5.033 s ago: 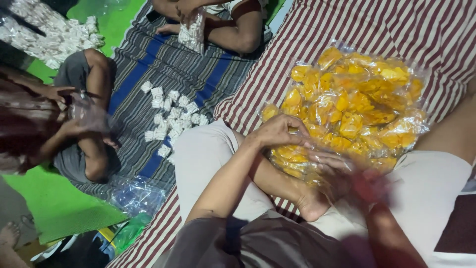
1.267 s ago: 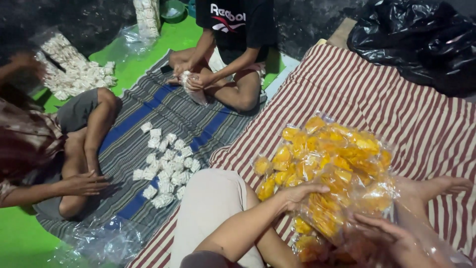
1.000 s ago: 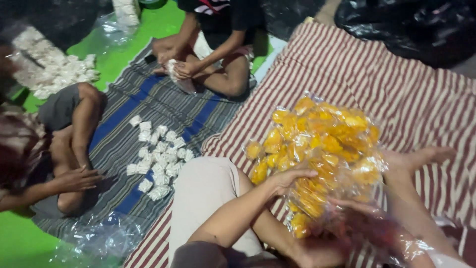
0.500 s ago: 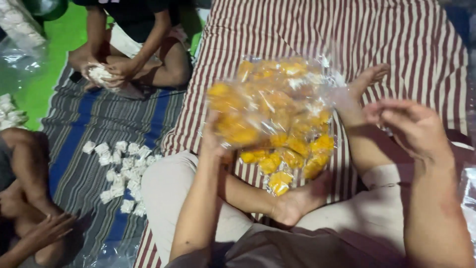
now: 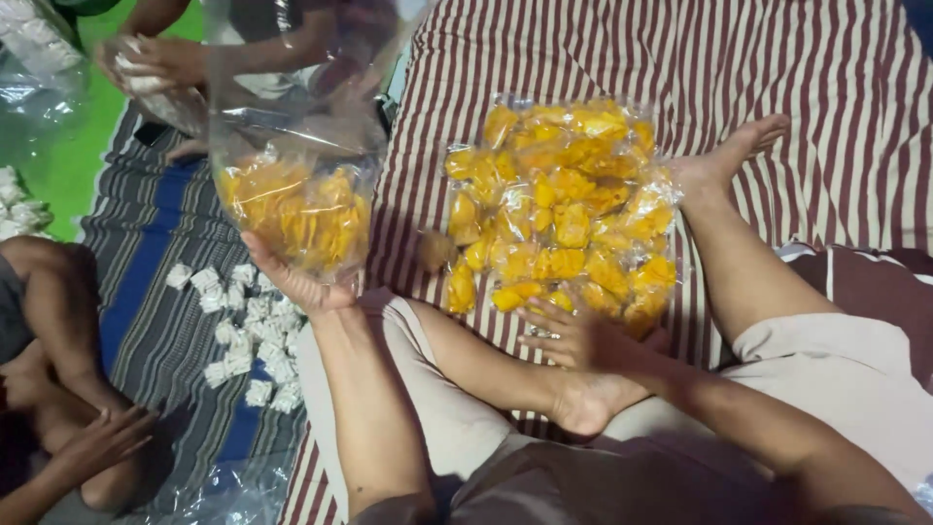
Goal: Manually packaging small yellow snack packets into a larger clear plastic bag while sitting on the floor.
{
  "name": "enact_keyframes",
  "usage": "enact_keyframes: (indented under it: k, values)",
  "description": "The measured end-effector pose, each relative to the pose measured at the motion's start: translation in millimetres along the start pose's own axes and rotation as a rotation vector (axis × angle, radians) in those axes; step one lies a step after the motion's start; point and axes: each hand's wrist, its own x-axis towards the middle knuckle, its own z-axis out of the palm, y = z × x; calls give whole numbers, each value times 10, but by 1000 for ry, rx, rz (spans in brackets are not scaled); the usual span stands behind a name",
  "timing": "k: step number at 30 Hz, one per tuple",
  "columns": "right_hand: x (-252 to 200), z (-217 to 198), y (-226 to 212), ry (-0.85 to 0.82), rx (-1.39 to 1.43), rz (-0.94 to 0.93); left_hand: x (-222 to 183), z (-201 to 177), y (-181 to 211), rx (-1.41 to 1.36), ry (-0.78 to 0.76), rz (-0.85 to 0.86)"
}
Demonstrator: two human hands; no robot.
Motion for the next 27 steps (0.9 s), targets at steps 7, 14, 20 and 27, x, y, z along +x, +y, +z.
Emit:
enact_keyframes:
  k: [7, 14, 20, 27]
  values:
    - [-66, -78, 539, 44, -220, -60, 219, -55, 194, -74, 76, 79]
    - [-31, -99, 559, 16, -76, 104, 370, -264, 210, -155, 113, 116]
    - [1411, -56, -82, 286, 35, 167, 318, -29, 115, -103, 96, 136]
    - [2236, 471, 103, 135, -182, 282, 468, 51, 192, -17, 76, 88]
